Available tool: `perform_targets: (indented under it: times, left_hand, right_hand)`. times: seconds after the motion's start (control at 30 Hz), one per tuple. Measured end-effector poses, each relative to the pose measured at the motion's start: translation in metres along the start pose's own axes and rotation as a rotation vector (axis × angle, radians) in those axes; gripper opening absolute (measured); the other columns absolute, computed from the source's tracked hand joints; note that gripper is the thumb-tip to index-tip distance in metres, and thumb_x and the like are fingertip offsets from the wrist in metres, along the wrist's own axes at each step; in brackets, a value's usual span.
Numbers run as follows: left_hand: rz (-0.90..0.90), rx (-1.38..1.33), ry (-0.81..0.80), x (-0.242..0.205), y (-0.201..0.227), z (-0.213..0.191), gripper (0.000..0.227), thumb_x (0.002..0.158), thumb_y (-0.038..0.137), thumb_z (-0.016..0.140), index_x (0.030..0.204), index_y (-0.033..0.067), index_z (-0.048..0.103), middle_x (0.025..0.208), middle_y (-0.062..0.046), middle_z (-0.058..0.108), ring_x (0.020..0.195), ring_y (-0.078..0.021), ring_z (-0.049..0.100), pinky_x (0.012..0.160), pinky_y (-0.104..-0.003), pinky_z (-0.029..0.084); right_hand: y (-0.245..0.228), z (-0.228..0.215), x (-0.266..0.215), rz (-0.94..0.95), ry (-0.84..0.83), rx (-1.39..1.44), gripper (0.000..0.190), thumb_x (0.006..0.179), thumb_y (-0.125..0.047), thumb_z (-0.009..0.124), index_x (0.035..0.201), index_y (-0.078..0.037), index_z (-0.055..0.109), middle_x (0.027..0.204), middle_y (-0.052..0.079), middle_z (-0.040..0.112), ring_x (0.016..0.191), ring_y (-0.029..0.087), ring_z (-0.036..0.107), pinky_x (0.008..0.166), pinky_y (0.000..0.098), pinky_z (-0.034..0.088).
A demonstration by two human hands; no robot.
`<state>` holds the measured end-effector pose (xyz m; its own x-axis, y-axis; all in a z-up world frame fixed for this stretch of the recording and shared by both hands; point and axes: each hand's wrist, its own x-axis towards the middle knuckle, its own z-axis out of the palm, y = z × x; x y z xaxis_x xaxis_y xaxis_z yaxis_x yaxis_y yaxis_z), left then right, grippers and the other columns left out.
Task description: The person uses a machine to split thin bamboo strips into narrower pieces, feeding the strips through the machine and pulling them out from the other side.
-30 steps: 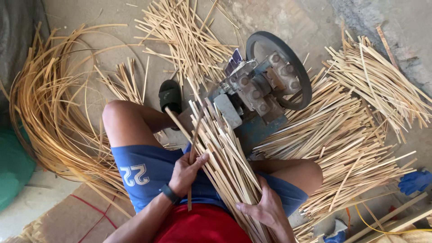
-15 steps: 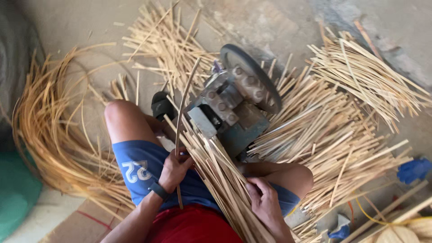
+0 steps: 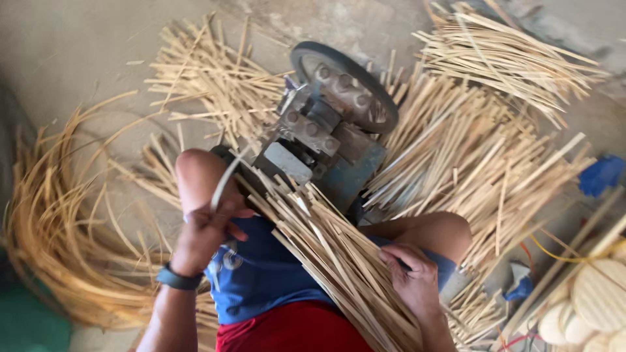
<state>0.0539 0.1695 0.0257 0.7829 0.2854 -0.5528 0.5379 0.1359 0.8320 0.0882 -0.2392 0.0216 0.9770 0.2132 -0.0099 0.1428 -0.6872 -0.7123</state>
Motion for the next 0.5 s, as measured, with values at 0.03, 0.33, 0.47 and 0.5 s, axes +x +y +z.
perform_targets:
  times: [0.03,0.33,0.47,0.5]
  left_hand:
    - [0.0,-0.004,0.009,0.002,0.007,-0.007,0.034,0.104,0.024,0.054,0.117,-0.003,0.07,0.09,-0.012,0.079,0.05,-0.0108,0.06,0.047,-0.023,0.045]
    - [0.258,-0.332,-0.028,-0.011,0.045,-0.098,0.03,0.11,0.022,0.051,0.111,-0.0004,0.07,0.064,-0.006,0.061,0.048,-0.01,0.038,0.045,-0.026,0.03]
    - [0.466,-0.711,-0.189,0.019,0.063,-0.092,0.026,0.11,0.018,0.055,0.12,-0.0009,0.069,0.062,-0.002,0.058,0.054,-0.0119,0.041,0.052,-0.026,0.031]
    - [0.475,-0.791,-0.221,0.032,0.069,-0.082,0.027,0.107,0.016,0.058,0.123,-0.0019,0.07,0.061,0.0,0.057,0.056,-0.0119,0.041,0.053,-0.026,0.031]
  right_hand:
    - [0.007,0.0,-0.003,-0.011,0.026,-0.017,0.012,0.086,-0.005,0.075,0.099,-0.004,0.075,0.091,0.011,0.076,0.078,0.021,0.074,0.071,0.0304,0.058]
    - [0.059,-0.045,0.02,-0.199,0.211,0.023,0.008,0.099,-0.009,0.069,0.104,-0.011,0.074,0.082,0.006,0.073,0.058,0.007,0.063,0.047,0.0229,0.049]
    - [0.02,-0.045,0.073,-0.203,0.09,-0.355,0.013,0.094,-0.02,0.071,0.095,-0.011,0.08,0.07,0.006,0.073,0.044,0.01,0.054,0.036,0.0288,0.043]
    - [0.012,-0.039,0.088,-0.184,0.059,-0.381,0.014,0.096,-0.021,0.069,0.097,-0.013,0.081,0.071,0.006,0.074,0.042,0.01,0.054,0.035,0.0283,0.044]
